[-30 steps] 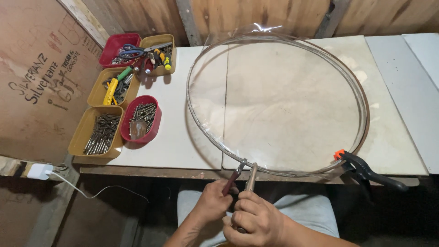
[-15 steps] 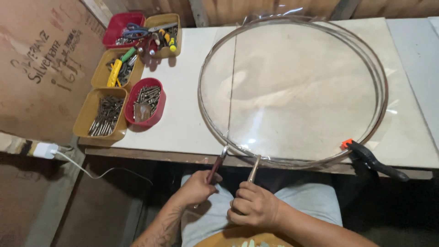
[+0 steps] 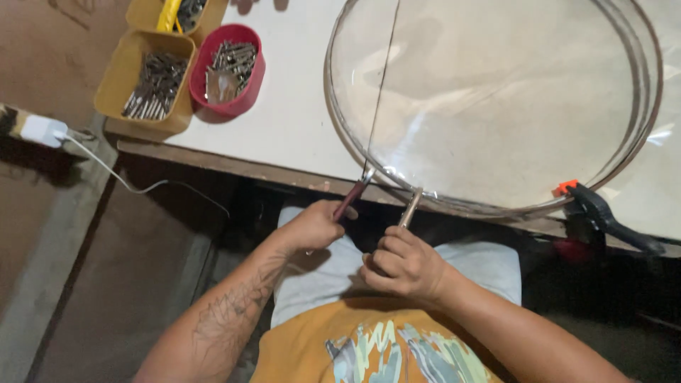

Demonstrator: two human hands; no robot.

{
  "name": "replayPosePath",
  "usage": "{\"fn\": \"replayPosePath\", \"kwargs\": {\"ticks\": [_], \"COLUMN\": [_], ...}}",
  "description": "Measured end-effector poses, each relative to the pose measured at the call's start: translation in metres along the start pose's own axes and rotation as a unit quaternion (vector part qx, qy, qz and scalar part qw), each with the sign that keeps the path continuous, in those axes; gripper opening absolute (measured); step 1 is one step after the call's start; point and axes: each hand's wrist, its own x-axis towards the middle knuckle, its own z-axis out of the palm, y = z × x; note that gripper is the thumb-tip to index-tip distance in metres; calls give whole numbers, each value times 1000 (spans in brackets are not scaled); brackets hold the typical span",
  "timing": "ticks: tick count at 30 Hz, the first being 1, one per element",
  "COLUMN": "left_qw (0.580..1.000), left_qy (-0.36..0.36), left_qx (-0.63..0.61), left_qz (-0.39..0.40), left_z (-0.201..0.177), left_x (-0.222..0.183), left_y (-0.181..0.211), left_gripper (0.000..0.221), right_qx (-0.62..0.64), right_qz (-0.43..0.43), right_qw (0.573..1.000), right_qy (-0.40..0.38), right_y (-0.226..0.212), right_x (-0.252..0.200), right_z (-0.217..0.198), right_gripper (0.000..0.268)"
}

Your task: Assembling a clear plastic membrane onto a metal hoop using a clamp and pliers

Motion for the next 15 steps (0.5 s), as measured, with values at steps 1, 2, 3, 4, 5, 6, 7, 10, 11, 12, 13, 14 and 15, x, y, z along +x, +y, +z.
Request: {"fn": "replayPosePath", "kwargs": {"ticks": [1,2,3,4,5,6,7,10,11,12,13,14,15], "left_qw": [1000,1000,1000,1000,1000,999,1000,999,999,1000,1000,999,999], "left_qy": [-2,-1,1,-3,-4,-5,-10,-14,-16,-16,-17,-17,-18], "left_qx": [-5,-4,-4,-8,11,30,27,36,30,24,25,29,33], "left_qz": [-5,2,10,4,6,9,3,2,-2,-5,-4,2,8], "left_z": [-1,0,0,-2,-3,-5,-3,-3,-3,-5,-5,-3,-2], "left_x": [1,0,0,1,2,3,2,4,4,6,9,12,15], "left_y": [1,1,2,3,4,5,4,6,7,9,5,1,-3], "left_gripper": [20,21,23,23,24,25,25,29,31,33,33,38,44], "right_qx": [6,11,16,22,11,0,4,10,10,9,8,8,8], "right_qz": [4,9,14,19,13,7,13,10,15,18,18,20,21], "right_qw": [1000,1000,1000,999,1000,1000,1000,1000,1000,1000,1000,1000,1000], "right_qy": [-3,-8,-14,-16,-12,-8,-10,1,5,9,9,11,13], "right_y": [1,0,-1,-1,-1,-1,-2,-1,-2,-1,-1,-1,-1], "right_x": [-4,-7,-11,-9,-7,-5,-5,-5,-5,-4,-3,-4,-4], "right_z": [0,0,-1,-2,-3,-4,-4,-6,-7,-8,-9,-10,-11], "right_gripper": [18,19,19,19,20,21,21,23,25,26,26,26,27]}}
